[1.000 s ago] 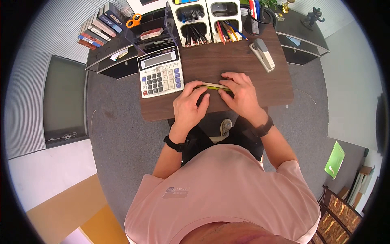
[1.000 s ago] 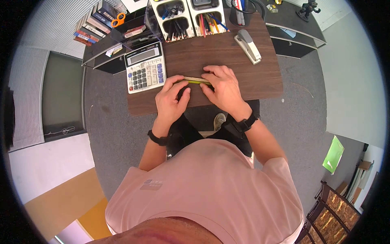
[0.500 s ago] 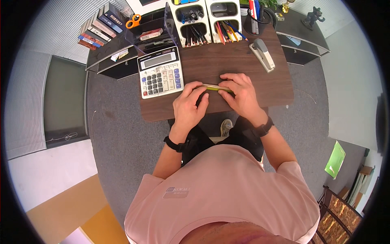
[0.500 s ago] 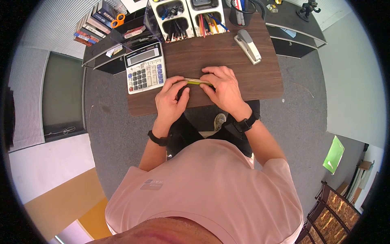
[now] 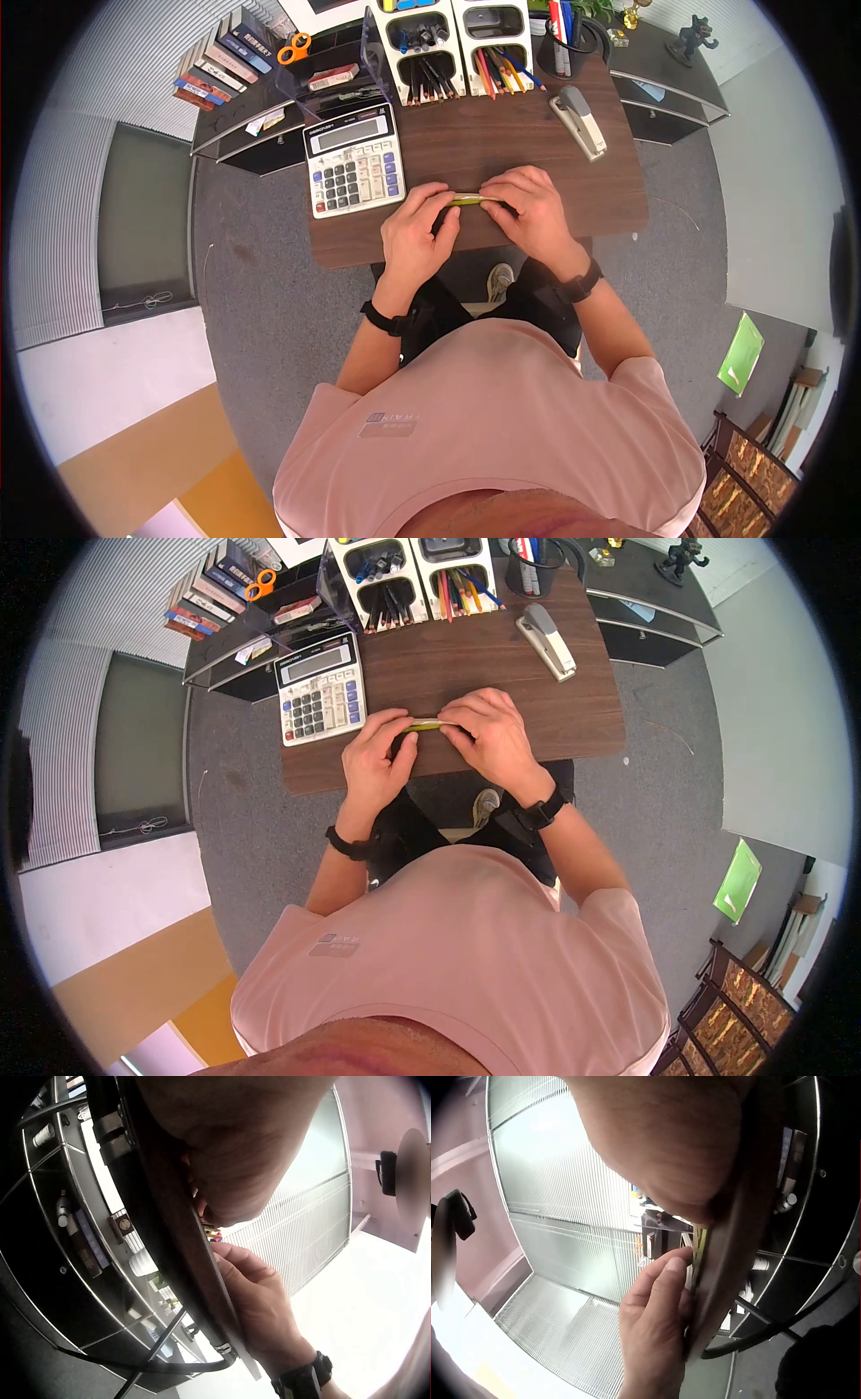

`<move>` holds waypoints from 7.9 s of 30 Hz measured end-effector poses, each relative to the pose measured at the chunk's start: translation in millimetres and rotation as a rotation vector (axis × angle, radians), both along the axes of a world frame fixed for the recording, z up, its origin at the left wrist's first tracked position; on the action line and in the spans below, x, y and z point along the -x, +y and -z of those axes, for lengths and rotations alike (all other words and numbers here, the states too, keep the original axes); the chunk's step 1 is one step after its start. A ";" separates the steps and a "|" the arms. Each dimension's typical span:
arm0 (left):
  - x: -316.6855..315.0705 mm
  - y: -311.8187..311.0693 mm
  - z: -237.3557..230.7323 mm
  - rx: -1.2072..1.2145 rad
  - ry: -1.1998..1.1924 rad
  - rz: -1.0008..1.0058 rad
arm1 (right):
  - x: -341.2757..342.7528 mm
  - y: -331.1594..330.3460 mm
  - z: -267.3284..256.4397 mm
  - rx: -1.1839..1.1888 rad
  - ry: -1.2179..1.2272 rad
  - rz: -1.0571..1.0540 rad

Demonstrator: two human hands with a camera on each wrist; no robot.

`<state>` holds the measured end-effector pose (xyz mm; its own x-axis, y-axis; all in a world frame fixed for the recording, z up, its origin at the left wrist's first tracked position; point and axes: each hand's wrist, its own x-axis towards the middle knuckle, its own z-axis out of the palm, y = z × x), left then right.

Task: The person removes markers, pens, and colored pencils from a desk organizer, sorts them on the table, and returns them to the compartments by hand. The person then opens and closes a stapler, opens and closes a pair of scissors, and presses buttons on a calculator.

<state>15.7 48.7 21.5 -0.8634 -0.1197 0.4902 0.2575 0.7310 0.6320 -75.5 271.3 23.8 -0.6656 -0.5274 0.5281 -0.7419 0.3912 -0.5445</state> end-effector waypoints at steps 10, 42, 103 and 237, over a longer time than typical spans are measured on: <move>0.3 0.4 -1.3 0.012 0.012 0.016 | -1.9 -0.7 -0.4 0.018 -0.001 0.000; 1.0 3.9 -4.4 0.065 0.010 -0.004 | -2.1 0.0 -4.1 -0.018 0.035 -0.053; -2.8 -10.3 -6.5 -0.070 -0.100 0.155 | 6.0 31.5 -40.2 0.123 -0.584 -0.110; -3.2 -7.1 3.4 -0.134 -0.006 0.044 | 1.8 40.5 26.7 0.346 -0.307 0.157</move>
